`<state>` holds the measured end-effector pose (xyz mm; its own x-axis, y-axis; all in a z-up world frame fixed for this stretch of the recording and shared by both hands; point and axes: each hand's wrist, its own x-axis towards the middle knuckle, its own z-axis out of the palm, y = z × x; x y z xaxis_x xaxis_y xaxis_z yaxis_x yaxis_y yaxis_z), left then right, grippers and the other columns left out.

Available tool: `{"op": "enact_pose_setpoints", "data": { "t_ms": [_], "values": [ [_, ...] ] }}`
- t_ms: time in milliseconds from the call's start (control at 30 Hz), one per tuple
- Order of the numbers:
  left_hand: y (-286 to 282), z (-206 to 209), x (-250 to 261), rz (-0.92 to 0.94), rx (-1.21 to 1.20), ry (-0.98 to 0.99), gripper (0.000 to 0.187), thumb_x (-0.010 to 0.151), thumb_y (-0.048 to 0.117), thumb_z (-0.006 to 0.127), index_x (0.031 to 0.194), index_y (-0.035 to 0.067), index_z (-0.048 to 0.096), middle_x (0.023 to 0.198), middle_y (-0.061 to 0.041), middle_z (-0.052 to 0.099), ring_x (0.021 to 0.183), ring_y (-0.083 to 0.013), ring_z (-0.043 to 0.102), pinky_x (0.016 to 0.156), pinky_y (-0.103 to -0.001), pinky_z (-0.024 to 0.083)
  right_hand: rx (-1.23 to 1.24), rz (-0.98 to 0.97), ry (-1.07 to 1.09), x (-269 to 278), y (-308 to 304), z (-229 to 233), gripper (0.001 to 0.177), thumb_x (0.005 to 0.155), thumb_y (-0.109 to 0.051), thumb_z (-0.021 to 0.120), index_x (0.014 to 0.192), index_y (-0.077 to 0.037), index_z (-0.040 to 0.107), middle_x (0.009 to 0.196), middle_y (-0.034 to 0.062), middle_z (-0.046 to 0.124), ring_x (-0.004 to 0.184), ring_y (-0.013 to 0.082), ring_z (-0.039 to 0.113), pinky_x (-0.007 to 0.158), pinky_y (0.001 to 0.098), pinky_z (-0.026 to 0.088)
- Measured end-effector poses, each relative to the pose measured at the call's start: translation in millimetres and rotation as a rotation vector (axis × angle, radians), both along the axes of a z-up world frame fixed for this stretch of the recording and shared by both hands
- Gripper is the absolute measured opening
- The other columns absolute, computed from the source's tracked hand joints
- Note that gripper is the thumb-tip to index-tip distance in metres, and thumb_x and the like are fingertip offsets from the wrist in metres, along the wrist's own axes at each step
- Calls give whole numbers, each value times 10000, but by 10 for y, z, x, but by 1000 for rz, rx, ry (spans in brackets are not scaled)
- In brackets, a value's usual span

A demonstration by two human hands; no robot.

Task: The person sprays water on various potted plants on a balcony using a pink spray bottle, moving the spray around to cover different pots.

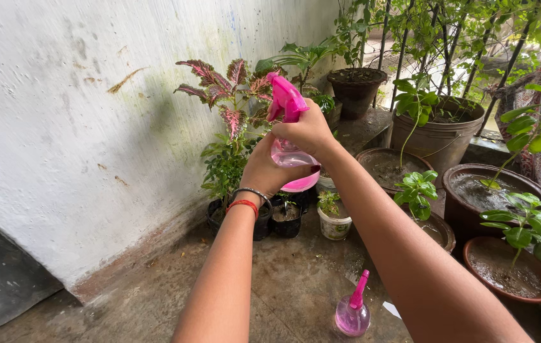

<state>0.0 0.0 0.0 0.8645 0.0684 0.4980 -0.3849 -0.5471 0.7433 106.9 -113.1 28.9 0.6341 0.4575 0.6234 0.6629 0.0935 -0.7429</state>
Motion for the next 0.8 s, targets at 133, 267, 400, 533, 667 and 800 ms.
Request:
{"op": "enact_pose_setpoints", "data": {
  "t_ms": [133,267,400,533,667,800],
  "values": [
    [147,-105,79,-64,-70,-14,866,613,401,932,1353,113,585,1252,-42,725,1130,-178,719,992,-343,559,72,108,-46,-96,27,38,372,693,-19,719,1061,-39,672,1019,5,684,795,51,601,729,245,520],
    [233,-178,229,-201,-179,24,969,599,412,937,1408,93,510,1281,-57,701,1155,-162,690,1008,-330,549,89,98,31,-132,48,33,354,681,-12,712,1031,-30,668,970,3,689,733,59,609,681,249,533],
    [288,-208,318,-144,-115,85,1011,578,382,952,1431,95,491,1296,-50,686,1165,-163,680,1019,-321,530,83,99,70,-94,40,7,250,738,-2,704,987,8,677,907,48,679,740,88,632,679,272,550],
    [298,-213,372,-193,-126,92,1017,582,374,959,1438,88,492,1303,-51,674,1190,-169,665,1033,-322,516,64,56,40,-108,9,31,275,701,-4,725,972,-14,675,907,28,681,744,79,629,664,264,547],
    [233,-230,391,-288,-192,107,1016,565,380,953,1428,86,505,1292,-69,685,1179,-184,673,1032,-331,529,49,22,61,-108,-36,32,323,676,-14,730,992,-44,668,909,2,666,742,73,605,650,266,532],
    [134,-180,396,-228,-112,102,955,573,366,954,1397,94,556,1303,-64,695,1192,-179,680,1037,-333,527,102,12,8,-26,-89,-47,297,700,-13,734,990,-35,675,930,-2,668,785,71,603,708,259,526]
  ]
}}
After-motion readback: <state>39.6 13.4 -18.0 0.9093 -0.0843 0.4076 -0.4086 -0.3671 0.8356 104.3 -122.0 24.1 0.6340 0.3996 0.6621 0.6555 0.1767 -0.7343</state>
